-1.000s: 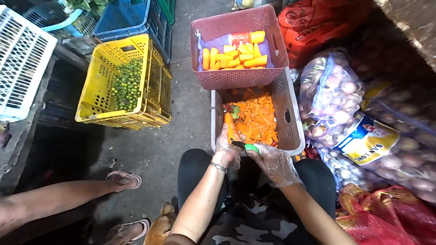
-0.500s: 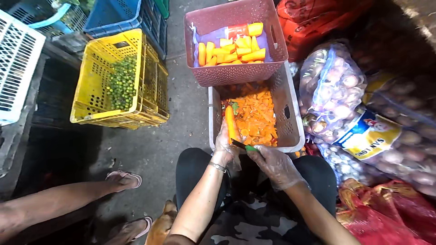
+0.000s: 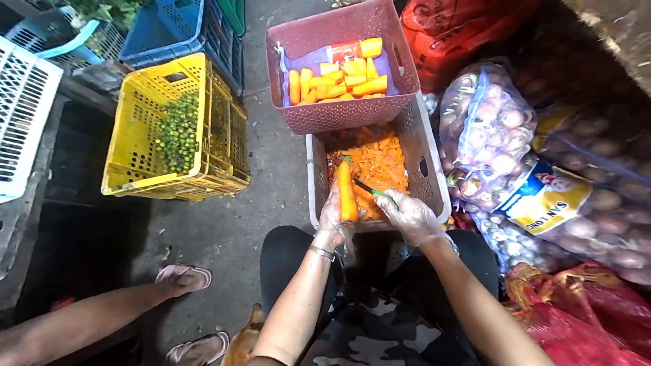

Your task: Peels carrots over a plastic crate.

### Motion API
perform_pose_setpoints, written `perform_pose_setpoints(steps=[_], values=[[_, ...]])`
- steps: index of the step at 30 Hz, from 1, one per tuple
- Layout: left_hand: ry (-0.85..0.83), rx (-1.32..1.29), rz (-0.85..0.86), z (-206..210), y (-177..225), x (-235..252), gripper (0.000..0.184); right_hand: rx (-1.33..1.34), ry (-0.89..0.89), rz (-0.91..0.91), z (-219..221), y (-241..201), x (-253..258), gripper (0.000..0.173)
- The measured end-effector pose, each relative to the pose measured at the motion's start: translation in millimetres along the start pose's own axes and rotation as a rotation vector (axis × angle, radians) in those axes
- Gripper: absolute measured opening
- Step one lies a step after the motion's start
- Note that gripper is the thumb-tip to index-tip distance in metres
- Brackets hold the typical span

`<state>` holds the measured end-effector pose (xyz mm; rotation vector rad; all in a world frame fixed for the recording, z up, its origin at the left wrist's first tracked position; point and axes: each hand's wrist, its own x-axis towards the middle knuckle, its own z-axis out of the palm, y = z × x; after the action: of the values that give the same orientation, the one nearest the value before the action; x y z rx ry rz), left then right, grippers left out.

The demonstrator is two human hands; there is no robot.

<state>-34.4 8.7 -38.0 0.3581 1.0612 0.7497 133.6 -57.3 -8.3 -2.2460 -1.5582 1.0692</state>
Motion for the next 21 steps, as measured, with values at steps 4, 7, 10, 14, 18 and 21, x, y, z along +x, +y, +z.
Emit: perform_pose_setpoints(steps=[4, 7, 10, 14, 18, 21], values=[[0.055, 0.071, 0.009, -2.7, -3.0, 2.5, 0.047, 0.058, -0.091, -0.185, 6.0, -2.0, -27.7, 0.059], [0.060, 0.112, 0.016, -1.5, -3.8, 2.0, 0.047, 0.000, -0.017, -0.229, 16.6, 2.9, -28.8, 0.065], [0.061, 0.090, 0.011, -1.9, -3.2, 1.2, 0.044, -0.039, 0.024, -0.213, 23.2, 2.5, -18.2, 0.063], [-0.001, 0.029, -0.048, 0.0, -5.0, -6.3, 0.047, -0.037, -0.064, -0.047, 11.2, -3.2, 7.0, 0.056], [0.000, 0.009, -0.055, -1.1, -5.5, -7.5, 0.045, -0.005, -0.093, -0.065, 9.4, 0.0, 19.3, 0.054], [0.053, 0.016, -0.019, -1.0, -1.0, -1.1, 0.045, 0.029, -0.184, -0.133, 3.9, -8.7, -1.7, 0.056]])
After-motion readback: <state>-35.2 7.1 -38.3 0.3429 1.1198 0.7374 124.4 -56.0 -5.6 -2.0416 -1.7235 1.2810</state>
